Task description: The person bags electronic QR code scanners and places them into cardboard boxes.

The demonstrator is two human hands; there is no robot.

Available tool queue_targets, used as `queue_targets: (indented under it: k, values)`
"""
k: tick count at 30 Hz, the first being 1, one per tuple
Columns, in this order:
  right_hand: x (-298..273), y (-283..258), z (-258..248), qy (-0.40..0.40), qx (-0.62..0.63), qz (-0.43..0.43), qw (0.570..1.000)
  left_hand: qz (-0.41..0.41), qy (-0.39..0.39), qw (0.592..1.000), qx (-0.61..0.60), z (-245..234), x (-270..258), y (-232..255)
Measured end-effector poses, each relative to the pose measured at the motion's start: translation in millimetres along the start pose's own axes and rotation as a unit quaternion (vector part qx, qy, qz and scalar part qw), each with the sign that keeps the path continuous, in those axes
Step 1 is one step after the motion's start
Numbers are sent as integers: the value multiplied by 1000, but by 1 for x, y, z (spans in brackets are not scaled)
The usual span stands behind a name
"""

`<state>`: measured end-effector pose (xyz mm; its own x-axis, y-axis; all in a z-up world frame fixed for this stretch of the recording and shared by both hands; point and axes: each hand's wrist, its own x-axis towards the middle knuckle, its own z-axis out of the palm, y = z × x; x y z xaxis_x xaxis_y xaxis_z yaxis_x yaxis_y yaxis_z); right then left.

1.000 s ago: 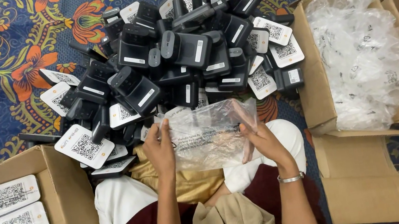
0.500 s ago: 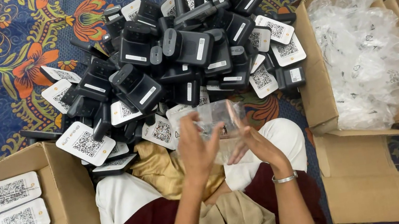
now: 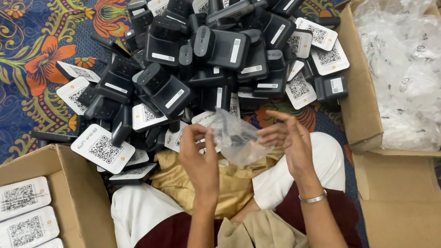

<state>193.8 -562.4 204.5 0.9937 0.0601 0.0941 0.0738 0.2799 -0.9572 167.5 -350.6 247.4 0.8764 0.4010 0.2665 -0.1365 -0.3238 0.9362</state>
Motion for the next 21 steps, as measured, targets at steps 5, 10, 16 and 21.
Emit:
queue_targets:
  k: [5,10,16,21]
  values:
    - [5,27,15,51,16,49,997,28,91,995,3,-47,11,20]
    - [32,47,75,-13,-69,60,996,47,151,985,72,-75,12,27]
    - [82,30,154,-95,-477,-287,825,138,178,959,172,-100,7,35]
    - [124,74,163,-183,-604,-411,658,42,134,983,122,-111,5,49]
